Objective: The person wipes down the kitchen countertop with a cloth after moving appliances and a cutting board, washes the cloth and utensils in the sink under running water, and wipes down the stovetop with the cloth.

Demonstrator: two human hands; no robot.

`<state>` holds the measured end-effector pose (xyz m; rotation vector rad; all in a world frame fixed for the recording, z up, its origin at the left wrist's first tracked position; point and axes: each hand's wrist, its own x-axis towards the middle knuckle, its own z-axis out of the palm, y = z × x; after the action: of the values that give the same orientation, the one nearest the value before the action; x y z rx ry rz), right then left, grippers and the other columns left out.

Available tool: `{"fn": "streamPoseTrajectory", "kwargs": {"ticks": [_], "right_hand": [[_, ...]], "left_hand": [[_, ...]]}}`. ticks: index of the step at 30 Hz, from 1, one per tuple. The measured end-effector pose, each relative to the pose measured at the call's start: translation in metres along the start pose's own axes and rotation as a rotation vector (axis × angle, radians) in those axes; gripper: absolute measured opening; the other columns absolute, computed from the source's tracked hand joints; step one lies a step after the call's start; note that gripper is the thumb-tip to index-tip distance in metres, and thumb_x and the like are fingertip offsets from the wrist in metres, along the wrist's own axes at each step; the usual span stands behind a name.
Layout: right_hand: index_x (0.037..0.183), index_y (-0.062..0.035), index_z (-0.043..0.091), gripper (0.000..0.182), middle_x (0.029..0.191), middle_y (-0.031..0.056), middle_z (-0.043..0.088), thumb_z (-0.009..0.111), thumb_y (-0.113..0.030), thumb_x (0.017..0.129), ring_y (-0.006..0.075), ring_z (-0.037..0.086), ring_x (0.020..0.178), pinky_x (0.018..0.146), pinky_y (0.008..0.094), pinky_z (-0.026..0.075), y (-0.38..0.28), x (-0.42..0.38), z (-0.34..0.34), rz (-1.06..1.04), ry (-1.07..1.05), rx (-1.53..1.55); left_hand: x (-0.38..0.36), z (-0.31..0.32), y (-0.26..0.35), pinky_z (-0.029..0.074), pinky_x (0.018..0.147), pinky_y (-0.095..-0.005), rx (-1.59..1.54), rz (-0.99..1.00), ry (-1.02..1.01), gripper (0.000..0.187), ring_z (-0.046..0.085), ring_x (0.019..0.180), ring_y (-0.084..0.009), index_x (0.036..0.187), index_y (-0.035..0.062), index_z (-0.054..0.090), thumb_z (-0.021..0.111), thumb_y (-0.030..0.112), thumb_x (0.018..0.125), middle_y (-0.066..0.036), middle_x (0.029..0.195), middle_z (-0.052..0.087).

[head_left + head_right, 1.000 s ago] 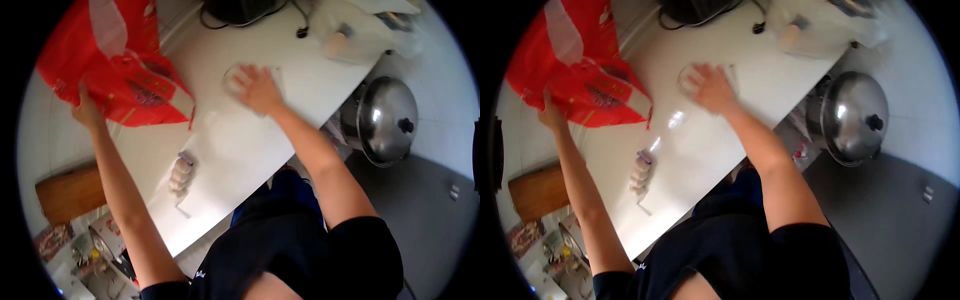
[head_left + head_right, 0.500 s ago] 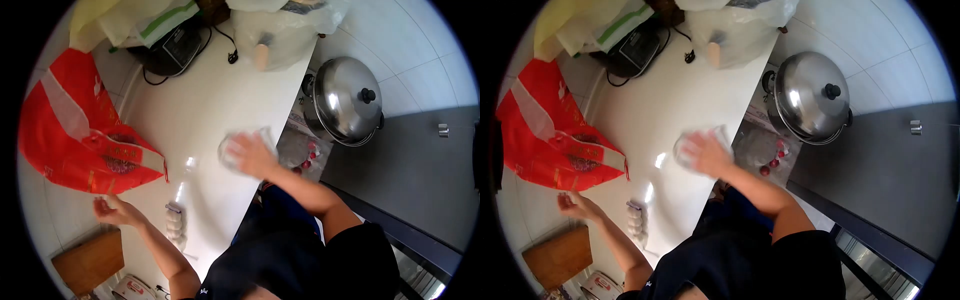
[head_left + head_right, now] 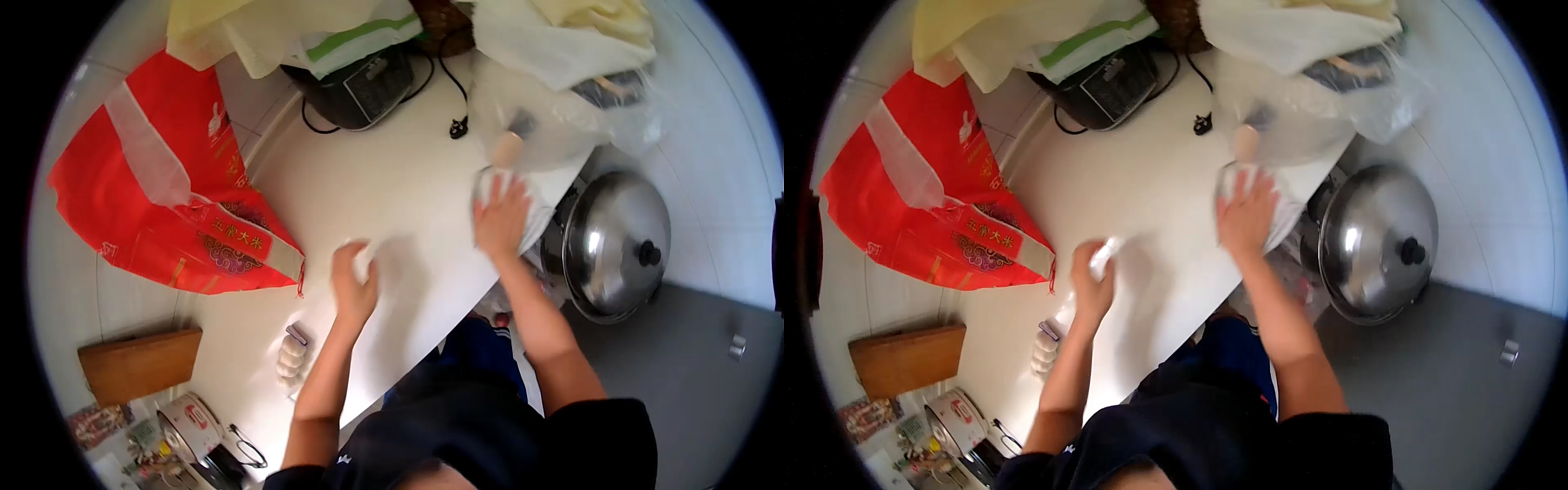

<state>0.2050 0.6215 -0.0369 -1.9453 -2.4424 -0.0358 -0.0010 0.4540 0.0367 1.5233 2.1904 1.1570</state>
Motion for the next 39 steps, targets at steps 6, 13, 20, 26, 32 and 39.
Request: {"fn": "streamPoseTrajectory", "kwargs": {"ticks": [6,13,20,26,32,39], "right_hand": [[0.130,-0.0020,0.045,0.054,0.140,0.0219,0.034,0.049,-0.035,0.087,0.0388,0.027,0.131,0.107,0.0501,0.019,-0.035,0.011,-0.014,-0.590,-0.032,0.226],[0.133,-0.0004,0.040,0.057,0.141,0.0227,0.031,0.050,-0.031,0.087,0.0382,0.029,0.130,0.106,0.0487,0.024,-0.051,0.062,-0.005,-0.358,0.120,0.328],[0.142,-0.0005,0.024,0.063,0.148,0.0234,0.016,0.041,-0.035,0.092,0.0401,0.017,0.136,0.112,0.0416,0.016,-0.091,0.156,0.025,-0.198,0.134,0.278],[0.144,-0.0017,0.018,0.061,0.150,0.0213,0.012,0.031,-0.036,0.095,0.0379,0.011,0.138,0.113,0.0410,0.007,-0.118,0.241,0.026,-0.051,0.087,0.080],[0.141,-0.0043,0.030,0.059,0.149,0.0184,0.019,0.036,-0.038,0.093,0.0349,0.019,0.137,0.112,0.0443,0.011,-0.112,0.141,0.022,-0.432,0.047,0.112],[0.141,-0.0062,0.031,0.058,0.148,0.0140,0.024,0.038,-0.038,0.092,0.0304,0.020,0.137,0.111,0.0443,0.016,-0.100,0.132,-0.004,-0.554,-0.027,-0.042]], "left_hand": [[0.175,0.160,0.045,0.029,0.101,-0.0450,0.265,0.435,-0.021,0.044,0.046,0.115,-0.0314,0.113,0.0039,0.055,0.063,0.013,0.070,-0.016,0.119,0.054],[0.220,0.160,0.031,0.036,0.086,-0.0404,0.643,0.327,-0.219,0.018,0.057,0.093,-0.0230,0.084,0.0087,0.067,0.059,0.020,0.073,-0.010,0.085,0.064],[0.211,0.070,0.008,0.048,0.074,-0.0387,0.663,0.232,-0.240,0.009,0.058,0.085,-0.0300,0.071,0.0003,0.065,0.063,0.005,0.065,-0.014,0.086,0.059],[0.202,0.063,0.002,0.048,0.071,-0.0349,0.574,0.271,-0.215,0.012,0.056,0.082,-0.0284,0.074,-0.0018,0.066,0.062,0.001,0.063,-0.015,0.084,0.054],[0.200,0.037,-0.006,0.046,0.072,-0.0367,0.402,0.282,-0.068,0.013,0.053,0.084,-0.0292,0.076,-0.0032,0.065,0.061,0.000,0.063,-0.014,0.087,0.052],[0.193,0.041,-0.018,0.047,0.073,-0.0377,0.294,0.255,-0.064,0.019,0.053,0.084,-0.0295,0.081,-0.0035,0.067,0.061,0.000,0.063,-0.014,0.086,0.053]]}}
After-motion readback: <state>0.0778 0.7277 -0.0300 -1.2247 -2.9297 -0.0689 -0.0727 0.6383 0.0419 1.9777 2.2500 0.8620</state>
